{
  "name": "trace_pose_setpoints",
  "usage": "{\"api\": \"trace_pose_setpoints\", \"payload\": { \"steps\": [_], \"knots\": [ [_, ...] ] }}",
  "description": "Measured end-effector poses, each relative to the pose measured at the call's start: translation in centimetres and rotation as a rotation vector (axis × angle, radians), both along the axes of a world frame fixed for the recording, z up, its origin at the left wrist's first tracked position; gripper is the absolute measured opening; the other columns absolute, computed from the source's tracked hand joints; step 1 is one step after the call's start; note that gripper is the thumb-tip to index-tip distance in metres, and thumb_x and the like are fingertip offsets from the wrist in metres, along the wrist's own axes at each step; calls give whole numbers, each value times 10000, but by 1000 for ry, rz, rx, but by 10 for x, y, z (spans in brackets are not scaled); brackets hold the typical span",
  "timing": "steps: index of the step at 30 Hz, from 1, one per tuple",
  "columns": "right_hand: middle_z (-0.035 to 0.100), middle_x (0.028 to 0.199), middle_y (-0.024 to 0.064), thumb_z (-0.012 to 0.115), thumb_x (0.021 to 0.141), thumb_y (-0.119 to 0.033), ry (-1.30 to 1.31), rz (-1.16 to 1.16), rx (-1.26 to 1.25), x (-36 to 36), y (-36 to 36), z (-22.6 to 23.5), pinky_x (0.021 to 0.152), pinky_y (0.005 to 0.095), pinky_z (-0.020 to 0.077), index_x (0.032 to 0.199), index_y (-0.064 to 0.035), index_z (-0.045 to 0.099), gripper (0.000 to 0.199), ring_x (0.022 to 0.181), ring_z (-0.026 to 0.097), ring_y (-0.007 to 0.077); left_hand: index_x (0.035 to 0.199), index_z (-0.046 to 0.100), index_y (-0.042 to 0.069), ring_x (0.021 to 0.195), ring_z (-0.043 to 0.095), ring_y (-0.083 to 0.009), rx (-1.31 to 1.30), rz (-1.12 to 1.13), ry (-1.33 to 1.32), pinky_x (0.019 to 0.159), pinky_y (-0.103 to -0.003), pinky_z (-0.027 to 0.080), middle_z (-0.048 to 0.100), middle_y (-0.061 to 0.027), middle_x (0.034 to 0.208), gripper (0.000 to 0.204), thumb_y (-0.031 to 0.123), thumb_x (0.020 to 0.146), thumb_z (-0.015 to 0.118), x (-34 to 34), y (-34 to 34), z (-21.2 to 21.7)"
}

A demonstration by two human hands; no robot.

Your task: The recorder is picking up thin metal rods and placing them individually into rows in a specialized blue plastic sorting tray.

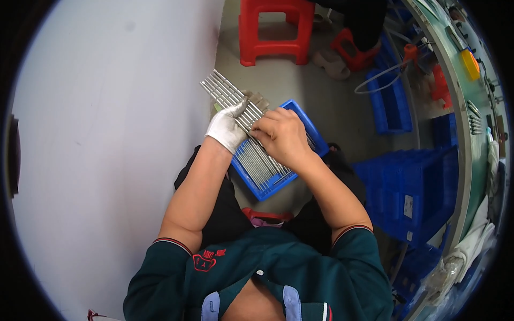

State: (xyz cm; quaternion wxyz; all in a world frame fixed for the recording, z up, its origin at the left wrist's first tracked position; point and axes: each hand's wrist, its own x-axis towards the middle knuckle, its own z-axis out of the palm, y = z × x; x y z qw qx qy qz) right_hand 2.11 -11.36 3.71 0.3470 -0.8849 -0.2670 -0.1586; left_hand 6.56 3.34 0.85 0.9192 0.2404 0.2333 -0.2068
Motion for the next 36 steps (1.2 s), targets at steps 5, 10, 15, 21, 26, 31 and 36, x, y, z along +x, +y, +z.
{"api": "trace_pose_setpoints", "payload": {
  "steps": [5,10,15,21,26,31,36],
  "knots": [
    [582,684,44,735,687,-70,12,10,-9,-1,3,-2,675,348,423,755,-79,669,95,686,554,238,1153,492,-11,1067,592,-402,41,-25,-41,893,-502,539,582,-219,1138,212,52,950,495,0,2,-2],
    [604,703,51,735,708,-72,37,-29,122,-2,-9,6,681,328,434,770,-63,669,91,700,572,226,1150,487,-15,1056,592,-413,82,-9,-16,891,-513,538,586,-217,1115,209,43,950,491,1,0,-1],
    [604,703,61,731,722,-74,144,-15,124,-6,-18,0,681,337,445,782,-43,669,92,705,574,226,1122,493,0,1031,599,-405,19,27,-24,895,-556,521,588,-214,1094,178,37,949,476,2,-1,-6],
    [603,703,62,729,727,-79,171,-5,137,-9,-19,0,706,340,447,779,-46,672,84,704,573,230,1108,499,18,1041,592,-399,-5,17,-7,909,-586,500,587,-207,1095,161,57,964,439,2,-2,-4],
    [602,704,55,733,713,-70,158,-4,121,-10,-20,2,715,341,442,769,-61,675,81,707,572,231,1116,500,19,1062,586,-397,2,19,17,921,-581,497,585,-206,1114,173,79,978,415,1,-7,3],
    [612,732,40,744,695,-89,58,13,39,-8,-19,5,711,344,435,766,-84,687,91,737,572,229,1131,501,24,1084,583,-388,-7,34,33,932,-560,501,585,-203,1137,181,85,982,417,1,-6,5],
    [614,745,27,752,684,-72,73,27,86,-4,-25,4,731,340,428,769,-90,693,105,745,558,223,1127,499,18,1062,590,-379,-36,53,53,925,-545,510,587,-204,1119,179,97,983,429,1,-7,6]
  ]
}}
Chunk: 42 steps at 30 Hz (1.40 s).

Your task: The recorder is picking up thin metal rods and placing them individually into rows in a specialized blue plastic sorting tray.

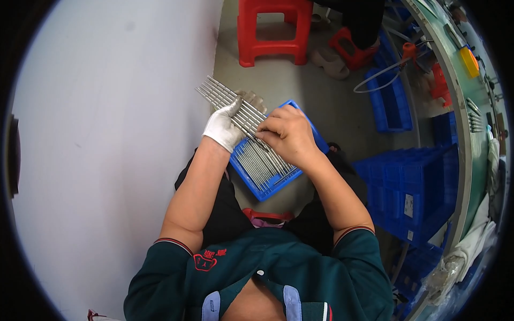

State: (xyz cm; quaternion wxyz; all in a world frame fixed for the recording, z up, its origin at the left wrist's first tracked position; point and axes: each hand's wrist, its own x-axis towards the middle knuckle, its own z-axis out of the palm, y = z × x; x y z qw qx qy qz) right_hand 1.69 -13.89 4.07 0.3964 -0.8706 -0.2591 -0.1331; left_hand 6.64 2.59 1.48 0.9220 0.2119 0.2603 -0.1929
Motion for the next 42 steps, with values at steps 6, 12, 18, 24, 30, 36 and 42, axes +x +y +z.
{"api": "trace_pose_setpoints", "payload": {
  "steps": [6,12,18,24,30,36,42],
  "knots": [
    [620,760,8,749,672,-106,-69,8,-106,-1,2,3,716,354,414,747,-104,690,95,767,566,223,1105,501,8,1040,594,-371,-43,31,10,914,-536,519,588,-201,1084,170,106,982,438,0,-3,-2],
    [617,746,6,749,668,-108,-81,17,-138,-3,9,5,714,350,403,742,-106,684,99,755,562,217,1092,497,6,1024,601,-383,97,-15,-80,896,-528,531,587,-201,1068,143,55,960,473,2,2,-19],
    [615,740,32,744,684,-80,-47,-73,-30,-3,7,3,713,340,399,756,-80,672,102,746,561,222,1109,493,7,1010,608,-403,96,-9,-81,872,-523,541,589,-213,1089,164,38,948,490,4,4,-25],
    [608,724,51,721,707,-43,-53,-137,44,-3,2,16,700,335,422,758,-44,664,77,724,569,220,1154,488,-25,1040,606,-406,229,-71,-172,875,-523,541,588,-236,1107,216,21,944,472,-4,3,-6],
    [596,709,49,731,721,-64,126,-81,81,-2,5,-2,692,321,432,766,-39,667,82,708,555,201,1123,506,12,1070,585,-407,37,-47,-81,915,-566,509,590,-204,1111,178,59,954,476,-1,4,-6],
    [596,705,45,739,715,-74,84,-77,80,-2,6,-5,719,329,434,764,-42,665,95,711,560,216,1127,504,21,1067,588,-398,14,-54,-90,921,-579,500,592,-199,1110,180,62,956,469,-1,6,-1],
    [595,731,21,740,682,-67,-85,5,-83,-1,9,3,707,339,411,760,-85,669,107,727,548,213,1136,495,15,1078,585,-393,5,-29,-75,928,-568,502,587,-203,1122,187,79,965,455,1,8,-9]
  ]
}}
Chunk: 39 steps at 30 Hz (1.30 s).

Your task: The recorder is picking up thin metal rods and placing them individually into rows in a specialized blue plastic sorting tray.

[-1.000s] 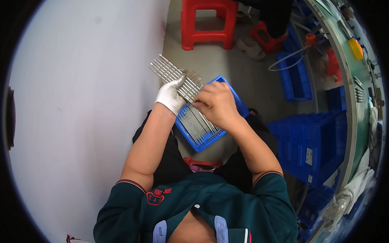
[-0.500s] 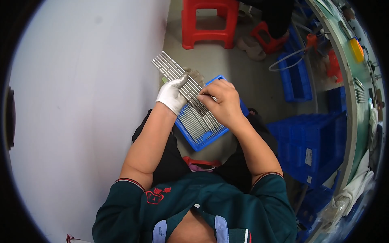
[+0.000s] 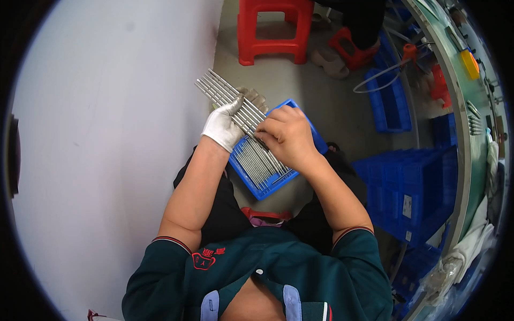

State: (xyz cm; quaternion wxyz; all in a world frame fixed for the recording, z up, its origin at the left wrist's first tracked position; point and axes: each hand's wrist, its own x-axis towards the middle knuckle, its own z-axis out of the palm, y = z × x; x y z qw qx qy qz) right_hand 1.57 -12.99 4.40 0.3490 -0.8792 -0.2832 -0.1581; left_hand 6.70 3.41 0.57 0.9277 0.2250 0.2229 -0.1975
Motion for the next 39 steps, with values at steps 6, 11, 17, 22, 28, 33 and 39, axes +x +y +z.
{"api": "trace_pose_setpoints", "payload": {
  "steps": [6,11,17,22,28,33,39],
  "knots": [
    [603,752,10,744,660,-92,-23,47,-98,3,1,4,711,360,417,735,-102,661,113,756,565,225,1124,497,6,1076,586,-393,-76,20,50,944,-537,510,583,-212,1124,175,63,968,445,-1,1,0],
    [606,731,13,748,653,-82,-35,-3,-77,1,5,7,698,350,407,743,-99,668,121,735,562,219,1115,500,1,1053,593,-399,-5,16,43,912,-543,521,590,-214,1100,167,53,960,468,4,3,-14],
    [612,718,32,745,684,-81,47,-89,29,6,2,-2,703,338,407,747,-73,669,98,719,563,221,1113,498,0,1041,594,-407,48,6,18,897,-552,522,592,-210,1087,172,39,946,493,4,5,-19],
    [607,710,49,736,710,-86,110,-74,16,5,4,-3,739,343,420,762,-58,671,88,720,566,227,1118,498,4,1053,590,-410,22,8,-8,905,-553,517,590,-211,1098,172,47,952,487,4,6,-13],
    [606,709,49,736,708,-85,109,-86,32,7,1,-4,731,341,419,759,-59,671,87,714,564,228,1124,497,12,1070,584,-410,25,11,29,917,-560,510,587,-208,1120,173,58,958,481,5,8,-15],
    [606,710,43,736,698,-78,83,-72,11,5,2,-4,721,344,415,751,-66,671,85,718,565,230,1130,496,10,1072,586,-410,16,6,34,914,-562,511,587,-207,1124,176,58,963,469,3,5,-5],
    [608,722,25,735,667,-73,-37,-48,-102,3,5,5,703,350,409,744,-85,675,98,724,561,219,1128,496,7,1062,590,-406,43,-15,9,903,-552,522,589,-203,1104,172,49,964,460,2,6,-4]
  ]
}}
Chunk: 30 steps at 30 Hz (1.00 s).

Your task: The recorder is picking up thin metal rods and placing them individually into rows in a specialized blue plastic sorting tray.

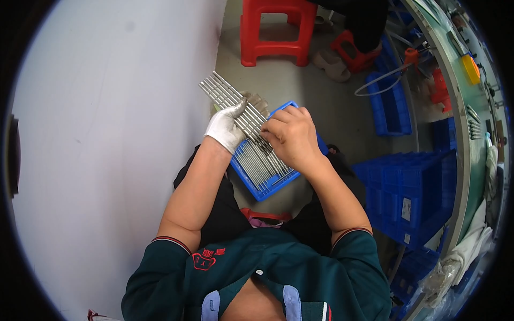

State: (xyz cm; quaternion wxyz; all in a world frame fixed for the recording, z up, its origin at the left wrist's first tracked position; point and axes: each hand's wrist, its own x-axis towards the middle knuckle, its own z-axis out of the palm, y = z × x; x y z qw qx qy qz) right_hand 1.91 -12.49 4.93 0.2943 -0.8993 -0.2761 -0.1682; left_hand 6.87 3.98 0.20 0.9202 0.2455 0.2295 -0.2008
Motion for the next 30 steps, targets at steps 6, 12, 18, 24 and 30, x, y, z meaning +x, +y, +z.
{"api": "trace_pose_setpoints", "payload": {
  "steps": [6,12,18,24,30],
  "knots": [
    [608,726,20,742,647,-77,-6,57,-9,3,4,-3,698,348,408,740,-91,672,117,727,560,215,1121,499,0,1040,599,-405,-58,21,56,886,-546,532,594,-206,1078,170,41,960,465,1,1,0],
    [605,691,29,736,670,-97,64,-48,129,3,-4,-1,689,353,417,721,-87,671,83,726,582,227,1144,496,-1,1054,594,-413,63,37,61,887,-545,534,581,-214,1115,198,40,951,487,-4,-4,13],
    [604,691,41,736,688,-91,154,-56,129,5,-6,-10,725,347,424,745,-76,681,81,722,575,229,1155,492,2,1062,589,-417,31,7,38,897,-549,529,581,-219,1121,201,42,960,465,-2,0,5],
    [612,717,31,741,670,-74,72,6,50,6,-4,-3,735,347,424,746,-75,676,99,734,566,224,1132,495,4,1046,597,-406,-8,10,25,901,-546,524,585,-215,1107,181,34,956,465,0,0,0],
    [618,742,13,742,647,-65,-14,44,-23,6,-5,-2,708,351,416,729,-86,663,116,752,566,218,1104,502,2,1027,605,-394,-26,25,85,894,-539,528,598,-202,1072,159,29,951,466,1,0,-3]
  ]
}}
